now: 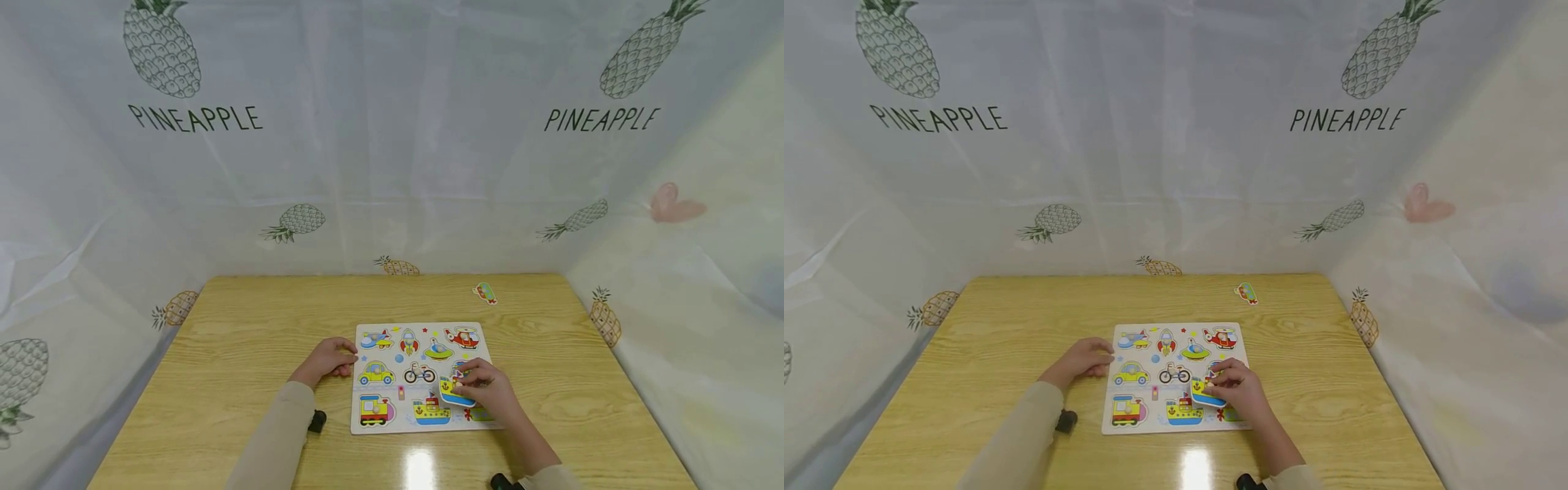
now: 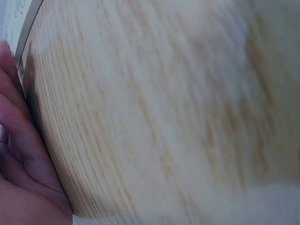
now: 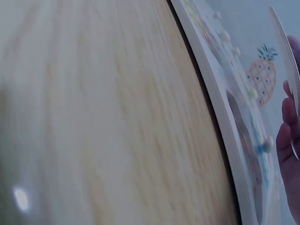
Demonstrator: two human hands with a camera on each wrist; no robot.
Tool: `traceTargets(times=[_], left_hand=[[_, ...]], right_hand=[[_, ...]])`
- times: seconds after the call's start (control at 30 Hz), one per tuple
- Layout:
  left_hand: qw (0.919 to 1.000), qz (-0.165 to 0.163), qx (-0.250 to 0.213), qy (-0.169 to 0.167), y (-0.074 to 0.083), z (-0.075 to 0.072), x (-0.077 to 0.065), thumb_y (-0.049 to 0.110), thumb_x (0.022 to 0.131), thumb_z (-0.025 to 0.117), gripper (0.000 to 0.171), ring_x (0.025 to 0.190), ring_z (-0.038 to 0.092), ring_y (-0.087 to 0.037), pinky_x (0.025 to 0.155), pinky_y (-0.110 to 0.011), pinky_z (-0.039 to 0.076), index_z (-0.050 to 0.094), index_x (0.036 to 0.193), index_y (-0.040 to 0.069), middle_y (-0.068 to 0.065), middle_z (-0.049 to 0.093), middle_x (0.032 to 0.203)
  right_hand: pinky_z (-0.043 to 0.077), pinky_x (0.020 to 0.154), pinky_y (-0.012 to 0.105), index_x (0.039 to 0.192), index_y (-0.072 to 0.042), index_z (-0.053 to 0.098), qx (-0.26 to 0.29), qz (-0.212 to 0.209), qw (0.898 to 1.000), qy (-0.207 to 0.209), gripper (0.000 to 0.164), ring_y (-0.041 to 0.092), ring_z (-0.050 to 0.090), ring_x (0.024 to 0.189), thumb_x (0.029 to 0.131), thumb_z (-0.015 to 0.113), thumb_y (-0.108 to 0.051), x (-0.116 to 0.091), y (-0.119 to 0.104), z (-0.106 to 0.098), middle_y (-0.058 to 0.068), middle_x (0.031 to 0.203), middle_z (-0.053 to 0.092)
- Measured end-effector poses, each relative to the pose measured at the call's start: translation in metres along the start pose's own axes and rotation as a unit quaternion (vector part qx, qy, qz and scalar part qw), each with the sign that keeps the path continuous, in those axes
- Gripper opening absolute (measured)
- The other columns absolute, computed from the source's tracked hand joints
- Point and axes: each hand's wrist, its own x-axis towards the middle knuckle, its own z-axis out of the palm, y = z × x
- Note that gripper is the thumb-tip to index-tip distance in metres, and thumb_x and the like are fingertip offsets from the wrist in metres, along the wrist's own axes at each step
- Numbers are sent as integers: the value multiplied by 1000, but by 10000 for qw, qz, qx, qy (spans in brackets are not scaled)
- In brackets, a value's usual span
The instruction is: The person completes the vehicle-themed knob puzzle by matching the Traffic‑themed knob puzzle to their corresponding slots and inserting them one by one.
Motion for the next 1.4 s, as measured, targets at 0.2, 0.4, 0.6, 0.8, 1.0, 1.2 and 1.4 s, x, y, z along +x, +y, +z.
traceTargets(times=[0.2,0.4,0.6,0.8,1.0,1.2,1.4], left_hand=[[10000,-23,-76,-49,2,0,-1,8,91,68,15,48,56,-9,46,-20,43,66,105,2,-4,61,58],[9999,-16,-132,-60,1,0,-1,8,91,68,16,49,56,-9,46,-21,43,65,106,1,-5,61,59],[9999,-25,-147,-35,-1,-1,0,8,92,68,15,49,56,-9,47,-22,44,65,106,2,-5,61,59],[9999,11,-135,-84,-3,-1,2,9,91,68,17,49,57,-10,47,-22,44,65,107,1,-6,63,59],[9999,23,-123,-91,-5,-2,4,9,91,69,17,49,58,-10,47,-22,45,65,106,2,-6,63,60],[9999,7,-145,-84,-5,-3,5,10,92,69,18,49,58,-10,48,-23,45,65,107,2,-7,64,61],[9999,-18,-99,-61,-4,-2,4,10,92,68,18,49,57,-10,48,-22,44,65,108,2,-6,64,61]], right_hand=[[48,68,22,74,-5,74,70,-261,9995,-140,10,17,58,87,76,83,-8,-5,0,17,14,103,65],[45,78,19,73,-9,74,55,-78,9997,-232,11,23,55,102,74,85,-8,-8,-1,31,12,104,66],[44,83,20,74,-11,76,77,30,9996,-251,10,24,57,104,73,86,-11,-8,-3,43,7,105,67],[33,99,22,70,-17,74,-253,265,9990,-266,14,24,55,110,71,88,-15,-8,-1,51,-3,104,67],[39,96,31,69,-20,74,-829,63,9962,-271,14,22,57,105,70,88,-19,-8,2,54,-8,100,67],[40,96,36,68,-24,74,-1195,44,9925,-258,16,19,57,104,68,90,-22,-6,4,55,-14,98,67],[40,97,38,66,-26,73,-1209,14,9923,-269,18,19,57,106,66,91,-25,-8,3,55,-15,98,67]])
